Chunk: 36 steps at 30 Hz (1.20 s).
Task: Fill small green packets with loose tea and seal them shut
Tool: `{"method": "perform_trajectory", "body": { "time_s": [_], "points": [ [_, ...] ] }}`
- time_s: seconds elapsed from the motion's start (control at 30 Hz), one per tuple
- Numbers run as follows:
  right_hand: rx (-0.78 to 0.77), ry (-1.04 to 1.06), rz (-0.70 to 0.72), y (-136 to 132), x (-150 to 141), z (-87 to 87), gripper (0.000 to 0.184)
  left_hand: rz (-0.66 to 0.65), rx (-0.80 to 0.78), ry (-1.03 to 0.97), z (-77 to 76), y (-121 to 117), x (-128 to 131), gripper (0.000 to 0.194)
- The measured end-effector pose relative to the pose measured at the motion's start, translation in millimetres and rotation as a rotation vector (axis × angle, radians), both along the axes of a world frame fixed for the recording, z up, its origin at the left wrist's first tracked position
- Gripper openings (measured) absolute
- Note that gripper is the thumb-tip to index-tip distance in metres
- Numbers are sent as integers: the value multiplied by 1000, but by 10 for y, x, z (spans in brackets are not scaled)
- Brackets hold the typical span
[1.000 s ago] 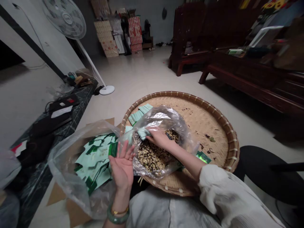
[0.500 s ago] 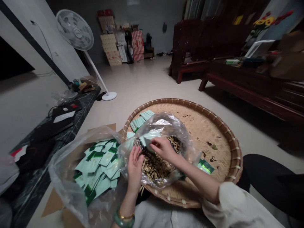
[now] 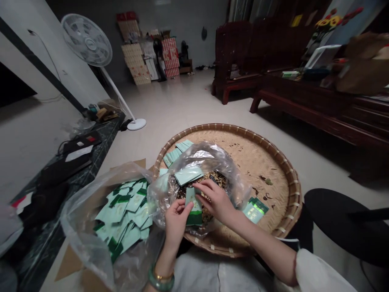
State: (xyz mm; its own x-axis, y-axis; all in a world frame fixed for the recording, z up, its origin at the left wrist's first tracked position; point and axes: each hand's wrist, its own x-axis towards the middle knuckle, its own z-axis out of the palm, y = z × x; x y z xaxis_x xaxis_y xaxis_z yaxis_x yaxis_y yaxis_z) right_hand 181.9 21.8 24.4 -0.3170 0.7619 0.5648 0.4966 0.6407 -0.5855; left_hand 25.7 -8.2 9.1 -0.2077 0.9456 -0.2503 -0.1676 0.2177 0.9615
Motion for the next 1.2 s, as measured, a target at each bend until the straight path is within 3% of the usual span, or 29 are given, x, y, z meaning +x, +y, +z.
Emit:
{"method": "perform_trajectory", "body": {
  "time_s": [0.17,0.4,0.67,1.0,1.2],
  "points": [
    [211,-60,-11,-3,22,-53,30,-32,-12,-28,-64,-33,-3,30],
    [218,-56,-12,9,36,13,11,-106,9,49,-1,-30,8,26],
    [354,-27,-16,22,18,-166,35,-102,-24,10,-2,-29,48,28],
    [375,-28,-31,49,39,-190,33,-86,-21,-14,15,-24,54,31],
    [200,-18,-102,43,68,-154,11,-113,38,71,-20,-23,21,25]
  ]
}}
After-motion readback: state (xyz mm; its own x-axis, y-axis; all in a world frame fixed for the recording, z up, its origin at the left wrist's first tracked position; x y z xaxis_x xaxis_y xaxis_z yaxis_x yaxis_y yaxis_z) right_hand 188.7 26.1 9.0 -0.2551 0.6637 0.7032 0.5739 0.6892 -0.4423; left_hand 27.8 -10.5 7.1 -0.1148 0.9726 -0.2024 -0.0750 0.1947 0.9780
